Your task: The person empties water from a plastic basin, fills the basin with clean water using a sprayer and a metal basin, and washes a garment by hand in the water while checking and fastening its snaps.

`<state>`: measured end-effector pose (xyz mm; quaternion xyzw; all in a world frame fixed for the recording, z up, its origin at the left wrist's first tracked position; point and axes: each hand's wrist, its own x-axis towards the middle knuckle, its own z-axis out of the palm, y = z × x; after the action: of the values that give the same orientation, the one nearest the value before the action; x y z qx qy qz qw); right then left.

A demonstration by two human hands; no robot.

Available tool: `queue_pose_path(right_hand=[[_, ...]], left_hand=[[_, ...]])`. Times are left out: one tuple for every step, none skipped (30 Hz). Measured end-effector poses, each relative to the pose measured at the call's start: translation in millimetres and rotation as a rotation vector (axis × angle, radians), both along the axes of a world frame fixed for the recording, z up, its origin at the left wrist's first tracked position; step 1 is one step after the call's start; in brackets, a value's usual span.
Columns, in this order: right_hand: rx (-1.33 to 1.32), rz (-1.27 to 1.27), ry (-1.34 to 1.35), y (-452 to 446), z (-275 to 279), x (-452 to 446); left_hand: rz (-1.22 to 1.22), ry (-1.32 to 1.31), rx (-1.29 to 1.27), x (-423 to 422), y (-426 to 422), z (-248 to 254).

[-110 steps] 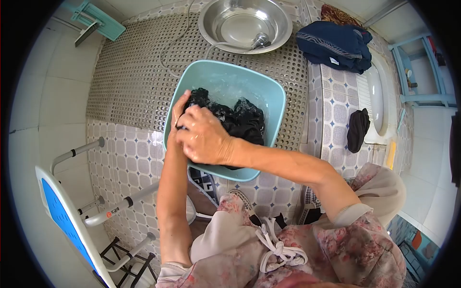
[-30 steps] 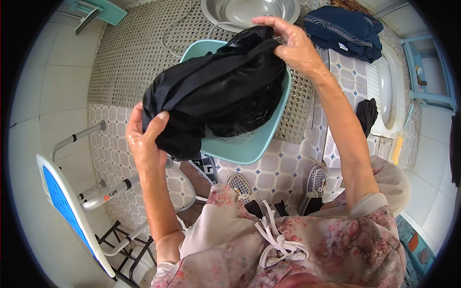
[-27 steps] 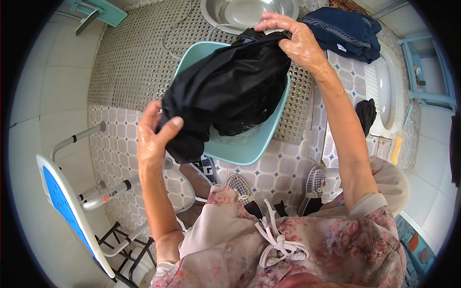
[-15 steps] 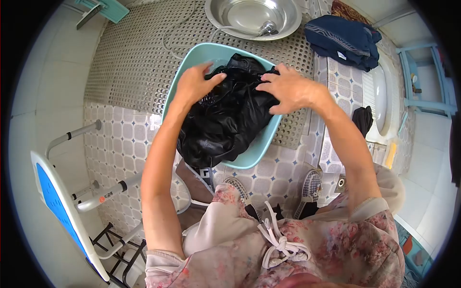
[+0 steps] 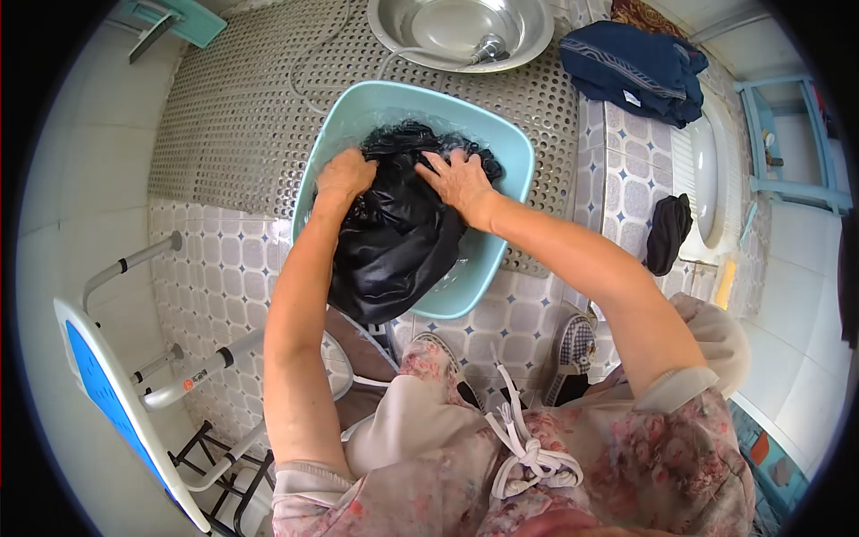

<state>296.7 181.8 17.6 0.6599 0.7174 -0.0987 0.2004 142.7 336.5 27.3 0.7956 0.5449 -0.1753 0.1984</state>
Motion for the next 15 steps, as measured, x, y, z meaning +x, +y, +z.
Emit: queue_pose_path(right_hand=[[0.054,-0.033,0.032,6.5,1.6,1.5],[0.1,0.018,0.026,4.2,4.3,9.1],[0.1,0.013,0.125,6.9,1.3,16.2],[0.104,0.014,0.224,17.6,-3.5,26.0],[0.104,0.025,0.324,24.0,-9.5,33.6],[0.224,0.078,0.446,18.7,1.1,40.9],[0.237,0.072,0.53,17.7,10.8,45.8],[0.246,0.067,0.611,18.1,20.2,51.0],[0.252,0.055,0.694,17.1,32.6,56.0],[0.298,-0.033,0.716,12.0,56.7,57.9],[0.357,-0.019,0.729,12.1,68.7,68.7],[0.415,-0.003,0.744,10.8,79.6,80.3],[0.507,-0.039,0.823,7.7,101.7,87.2],[0.518,-0.094,0.857,4.2,121.3,95.6],[0.485,-0.222,0.934,-1.9,139.6,102.6]], left_hand=[[0.014,-0.027,0.027,-2.9,1.2,-2.5],[0.025,-0.053,0.048,-5.4,-2.0,-6.4],[0.033,-0.084,0.072,-5.9,-3.3,-8.7],[0.075,-0.168,0.145,-6.5,-7.0,-6.2],[0.127,-0.251,0.216,-10.1,-16.2,-6.2],[0.177,-0.33,0.283,-13.9,-25.7,-4.3],[0.227,-0.347,0.305,-16.8,-33.2,4.0],[0.279,-0.366,0.325,-18.7,-39.4,12.4],[0.325,-0.383,0.34,-20.1,-44.8,17.2],[0.289,-0.495,0.452,-27.7,-46.1,11.6],[0.274,-0.633,0.492,-32.3,-47.5,19.3],[0.354,-0.698,0.428,-35.7,-47.2,28.5],[0.432,-0.763,0.366,-37.6,-46.2,37.8],[0.411,-0.956,0.439,-39.8,-49.3,45.3],[0.506,-1.175,0.353,-44.6,-47.8,44.0]])
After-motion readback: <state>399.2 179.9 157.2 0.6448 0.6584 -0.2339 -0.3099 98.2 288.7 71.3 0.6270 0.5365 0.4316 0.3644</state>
